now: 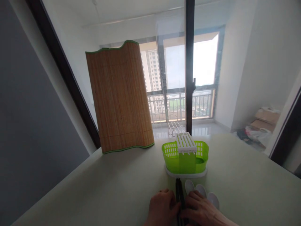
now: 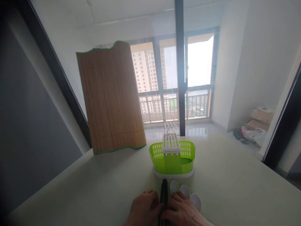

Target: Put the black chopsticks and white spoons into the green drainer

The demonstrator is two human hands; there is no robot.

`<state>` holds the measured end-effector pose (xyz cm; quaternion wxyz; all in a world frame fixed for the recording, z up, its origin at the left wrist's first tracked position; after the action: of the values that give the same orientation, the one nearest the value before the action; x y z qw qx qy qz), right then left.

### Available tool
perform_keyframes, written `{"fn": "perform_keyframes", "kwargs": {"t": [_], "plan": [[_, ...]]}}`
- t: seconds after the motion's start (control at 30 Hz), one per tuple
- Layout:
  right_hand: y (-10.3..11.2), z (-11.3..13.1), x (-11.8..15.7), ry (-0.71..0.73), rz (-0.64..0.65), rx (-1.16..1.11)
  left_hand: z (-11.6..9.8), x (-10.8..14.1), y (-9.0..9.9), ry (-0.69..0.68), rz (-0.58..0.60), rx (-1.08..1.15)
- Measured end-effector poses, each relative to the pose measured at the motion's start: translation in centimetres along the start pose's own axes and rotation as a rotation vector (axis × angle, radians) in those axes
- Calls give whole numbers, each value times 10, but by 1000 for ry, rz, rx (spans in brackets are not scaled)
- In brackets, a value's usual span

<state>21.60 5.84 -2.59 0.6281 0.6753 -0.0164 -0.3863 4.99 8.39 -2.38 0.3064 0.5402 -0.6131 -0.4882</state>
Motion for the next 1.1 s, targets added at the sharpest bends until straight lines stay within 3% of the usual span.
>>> {"fn": "perform_keyframes", "kwargs": {"t": [0.33, 0.7, 0.97, 1.1], "plan": [[-6, -3, 3, -26, -24, -3, -13, 0, 17, 77, 79, -108], [-45, -28, 7, 117, -341, 78, 26, -8, 31, 165, 45, -328], [-21, -26, -9, 63, -230, 107, 40, -15, 28, 163, 12, -236], [-30, -26, -20, -48, -159, 86, 38, -18, 46, 48, -158, -40]]}}
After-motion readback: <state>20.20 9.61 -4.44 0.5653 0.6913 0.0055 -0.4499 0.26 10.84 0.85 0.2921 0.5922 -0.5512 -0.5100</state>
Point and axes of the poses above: each hand's wrist, its own x-axis away from the middle knuckle, its own y-axis out of the back of the hand, z = x × y, the point moved 3 cm from there along -x, towards the middle knuckle, and after that the axes turned 7 degrees about -z, right-handed, at the moved point
